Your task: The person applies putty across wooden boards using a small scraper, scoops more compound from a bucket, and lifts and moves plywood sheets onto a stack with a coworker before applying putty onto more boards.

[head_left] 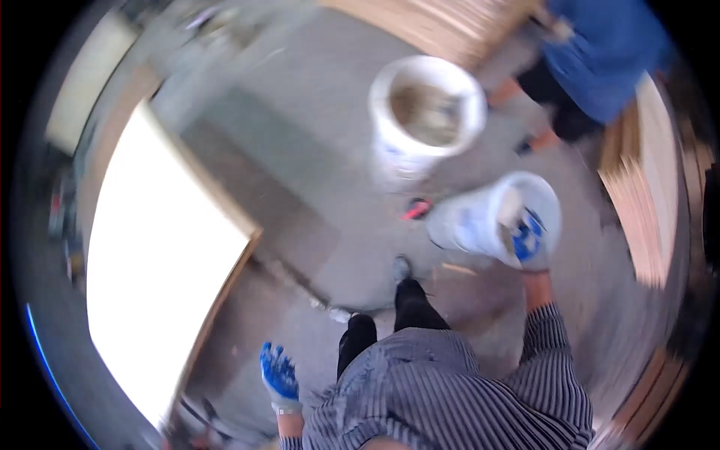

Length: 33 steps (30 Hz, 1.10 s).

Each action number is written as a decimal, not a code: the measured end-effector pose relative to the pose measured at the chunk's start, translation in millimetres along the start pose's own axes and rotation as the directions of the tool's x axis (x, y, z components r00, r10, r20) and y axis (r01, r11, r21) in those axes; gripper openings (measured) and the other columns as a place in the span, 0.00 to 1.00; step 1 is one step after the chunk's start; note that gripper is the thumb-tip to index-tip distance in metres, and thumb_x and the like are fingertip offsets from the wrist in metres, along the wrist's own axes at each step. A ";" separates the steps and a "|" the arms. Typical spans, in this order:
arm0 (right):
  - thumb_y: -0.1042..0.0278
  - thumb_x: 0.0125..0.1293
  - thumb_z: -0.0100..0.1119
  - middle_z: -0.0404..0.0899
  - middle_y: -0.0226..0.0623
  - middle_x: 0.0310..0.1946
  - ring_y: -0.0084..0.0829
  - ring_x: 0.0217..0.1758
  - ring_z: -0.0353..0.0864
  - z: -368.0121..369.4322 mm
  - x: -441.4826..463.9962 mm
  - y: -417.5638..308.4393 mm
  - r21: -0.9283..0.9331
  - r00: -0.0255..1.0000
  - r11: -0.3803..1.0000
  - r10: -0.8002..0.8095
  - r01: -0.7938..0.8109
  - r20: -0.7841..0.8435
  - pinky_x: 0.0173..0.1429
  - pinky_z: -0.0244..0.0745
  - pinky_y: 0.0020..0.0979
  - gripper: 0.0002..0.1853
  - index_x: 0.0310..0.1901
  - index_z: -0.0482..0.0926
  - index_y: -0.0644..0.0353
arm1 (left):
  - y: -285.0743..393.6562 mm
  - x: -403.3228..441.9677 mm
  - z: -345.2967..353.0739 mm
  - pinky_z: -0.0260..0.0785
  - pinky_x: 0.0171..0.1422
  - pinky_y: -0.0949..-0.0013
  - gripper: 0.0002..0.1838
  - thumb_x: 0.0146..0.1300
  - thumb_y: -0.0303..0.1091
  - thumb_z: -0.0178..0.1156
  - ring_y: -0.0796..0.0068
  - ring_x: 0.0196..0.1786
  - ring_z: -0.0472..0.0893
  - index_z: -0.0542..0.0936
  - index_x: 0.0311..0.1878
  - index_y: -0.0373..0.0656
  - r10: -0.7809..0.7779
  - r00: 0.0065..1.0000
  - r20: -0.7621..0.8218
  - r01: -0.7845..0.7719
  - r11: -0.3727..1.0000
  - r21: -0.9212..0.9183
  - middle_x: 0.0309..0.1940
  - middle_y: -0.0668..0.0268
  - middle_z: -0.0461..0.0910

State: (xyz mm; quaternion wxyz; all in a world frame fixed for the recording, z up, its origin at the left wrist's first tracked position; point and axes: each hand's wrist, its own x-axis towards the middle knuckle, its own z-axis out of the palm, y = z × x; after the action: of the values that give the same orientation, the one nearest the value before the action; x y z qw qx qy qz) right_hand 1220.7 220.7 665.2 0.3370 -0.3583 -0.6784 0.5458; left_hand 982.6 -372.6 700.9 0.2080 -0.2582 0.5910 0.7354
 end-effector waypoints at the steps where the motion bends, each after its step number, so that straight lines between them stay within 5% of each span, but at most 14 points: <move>1: 0.73 0.72 0.52 0.79 0.34 0.55 0.30 0.57 0.77 36.9 -32.5 -47.7 -0.041 1.000 0.999 -0.022 0.022 0.002 0.63 0.73 0.33 0.15 0.58 0.76 0.64 | -14.5 4.2 -22.1 0.71 0.43 0.74 0.22 0.75 0.45 0.52 0.79 0.37 0.75 0.71 0.69 0.52 -0.029 0.999 0.040 0.032 0.997 -0.077 0.51 0.66 0.77; 3: 0.74 0.73 0.51 0.79 0.33 0.55 0.30 0.58 0.77 100.7 -85.3 -131.8 -0.419 0.972 0.885 -0.125 0.200 0.199 0.64 0.72 0.33 0.17 0.60 0.75 0.64 | -22.5 13.7 -78.0 0.70 0.44 0.74 0.24 0.74 0.48 0.55 0.79 0.39 0.77 0.72 0.68 0.51 -0.100 0.995 -0.002 0.099 0.986 -0.133 0.50 0.65 0.80; 4: 0.75 0.72 0.51 0.79 0.33 0.54 0.31 0.58 0.77 126.0 -98.4 -145.2 -0.657 0.904 0.640 -0.152 0.398 0.400 0.65 0.71 0.32 0.18 0.62 0.75 0.64 | -22.8 25.8 -109.5 0.70 0.44 0.74 0.24 0.74 0.48 0.55 0.79 0.39 0.77 0.72 0.68 0.51 -0.099 0.994 -0.052 0.087 0.977 -0.197 0.50 0.65 0.80; 5: 0.75 0.72 0.51 0.79 0.33 0.54 0.31 0.58 0.77 155.3 -108.3 -138.8 -0.629 0.866 0.625 -0.166 0.462 0.471 0.65 0.71 0.32 0.18 0.62 0.75 0.64 | -20.9 41.1 -141.7 0.70 0.44 0.74 0.24 0.73 0.47 0.56 0.79 0.39 0.77 0.72 0.68 0.50 -0.094 0.992 -0.078 0.075 0.973 -0.218 0.50 0.65 0.80; 6: 0.74 0.73 0.51 0.80 0.33 0.52 0.30 0.54 0.79 188.0 -112.2 -121.2 -0.153 0.932 0.987 0.003 0.056 0.363 0.60 0.74 0.32 0.16 0.61 0.76 0.62 | -18.8 56.2 -173.3 0.69 0.44 0.74 0.23 0.73 0.46 0.57 0.80 0.39 0.77 0.73 0.67 0.50 -0.090 0.990 -0.105 0.063 0.969 -0.239 0.50 0.66 0.80; 7: 0.73 0.73 0.52 0.81 0.33 0.50 0.29 0.51 0.81 230.4 -110.1 -110.8 0.377 0.885 0.831 0.259 -0.409 0.388 0.56 0.76 0.32 0.15 0.60 0.77 0.60 | -17.8 69.0 -202.7 0.69 0.44 0.74 0.23 0.73 0.46 0.57 0.80 0.39 0.77 0.73 0.67 0.50 -0.095 0.983 -0.154 0.045 0.953 -0.299 0.50 0.66 0.80; 12: 0.70 0.74 0.55 0.82 0.31 0.43 0.22 0.38 0.79 416.3 -106.4 -96.9 0.323 0.641 0.668 0.303 -0.671 0.705 0.32 0.73 0.26 0.10 0.54 0.79 0.55 | -5.8 148.0 -293.3 0.69 0.56 0.73 0.24 0.73 0.36 0.58 0.79 0.52 0.75 0.70 0.69 0.43 0.212 0.888 -0.409 -0.298 0.942 -0.157 0.56 0.66 0.76; 16: 0.71 0.72 0.56 0.83 0.29 0.41 0.23 0.37 0.80 619.2 -129.5 -131.1 0.186 0.609 0.741 0.351 -0.645 0.711 0.32 0.73 0.24 0.10 0.53 0.79 0.56 | 51.4 279.8 -351.7 0.66 0.68 0.67 0.27 0.72 0.30 0.59 0.71 0.62 0.73 0.66 0.70 0.33 0.431 0.721 -0.543 -0.475 0.877 0.065 0.63 0.58 0.72; 18: 0.71 0.72 0.55 0.82 0.29 0.37 0.25 0.34 0.80 730.4 -123.6 -118.9 0.137 0.495 0.730 0.301 -0.669 0.815 0.32 0.73 0.24 0.09 0.50 0.79 0.57 | 64.0 363.6 -405.0 0.66 0.70 0.65 0.29 0.71 0.30 0.59 0.67 0.66 0.72 0.64 0.72 0.32 0.491 0.649 -0.581 -0.388 0.871 0.302 0.67 0.53 0.70; 20: 0.71 0.71 0.56 0.80 0.29 0.34 0.24 0.32 0.78 833.6 -102.6 -104.0 0.075 0.344 0.781 0.185 -0.620 0.921 0.32 0.73 0.25 0.06 0.46 0.80 0.57 | 100.3 419.5 -432.8 0.54 0.78 0.55 0.33 0.73 0.44 0.57 0.49 0.75 0.61 0.63 0.74 0.37 0.536 0.664 -0.522 -0.041 0.723 0.690 0.74 0.50 0.62; 22: 0.70 0.67 0.60 0.80 0.30 0.35 0.25 0.32 0.78 914.7 -79.5 -84.5 0.073 0.253 0.791 0.106 -0.608 0.962 0.35 0.74 0.26 0.08 0.46 0.80 0.57 | 119.1 460.8 -453.5 0.46 0.81 0.53 0.36 0.74 0.53 0.51 0.46 0.78 0.54 0.61 0.75 0.39 0.497 0.708 -0.502 0.110 0.624 0.774 0.76 0.51 0.59; 24: 0.69 0.68 0.60 0.78 0.28 0.31 0.24 0.28 0.74 993.7 -76.8 -93.2 0.065 0.333 0.830 0.150 -0.553 0.931 0.32 0.70 0.26 0.04 0.41 0.79 0.57 | 118.4 496.3 -460.8 0.43 0.82 0.53 0.36 0.75 0.55 0.47 0.50 0.80 0.51 0.58 0.78 0.43 0.457 0.742 -0.490 0.162 0.588 0.793 0.78 0.53 0.55; 26: 0.68 0.68 0.59 0.76 0.26 0.28 0.23 0.27 0.72 1077.0 -67.3 -75.8 0.066 0.279 0.868 0.085 -0.492 0.957 0.31 0.66 0.25 0.03 0.37 0.79 0.57 | 103.0 519.4 -439.3 0.41 0.82 0.51 0.35 0.76 0.54 0.44 0.52 0.82 0.49 0.56 0.79 0.47 0.635 0.583 -0.506 0.427 0.291 0.856 0.80 0.56 0.52; 33: 0.71 0.66 0.61 0.79 0.31 0.30 0.24 0.31 0.76 1224.4 -56.0 -106.8 0.144 0.363 0.738 0.144 -0.659 0.921 0.32 0.71 0.27 0.03 0.39 0.81 0.60 | 134.2 500.9 -430.0 0.41 0.82 0.48 0.33 0.75 0.49 0.48 0.52 0.81 0.50 0.58 0.79 0.47 0.631 0.603 -0.487 0.358 0.331 0.873 0.80 0.55 0.52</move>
State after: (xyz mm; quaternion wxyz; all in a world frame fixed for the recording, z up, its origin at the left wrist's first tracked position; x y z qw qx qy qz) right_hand 198.3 -454.0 549.4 -0.1247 -0.0942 -0.4704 0.8685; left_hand 567.4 -821.1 417.5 -0.0386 -0.3207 0.9430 0.0795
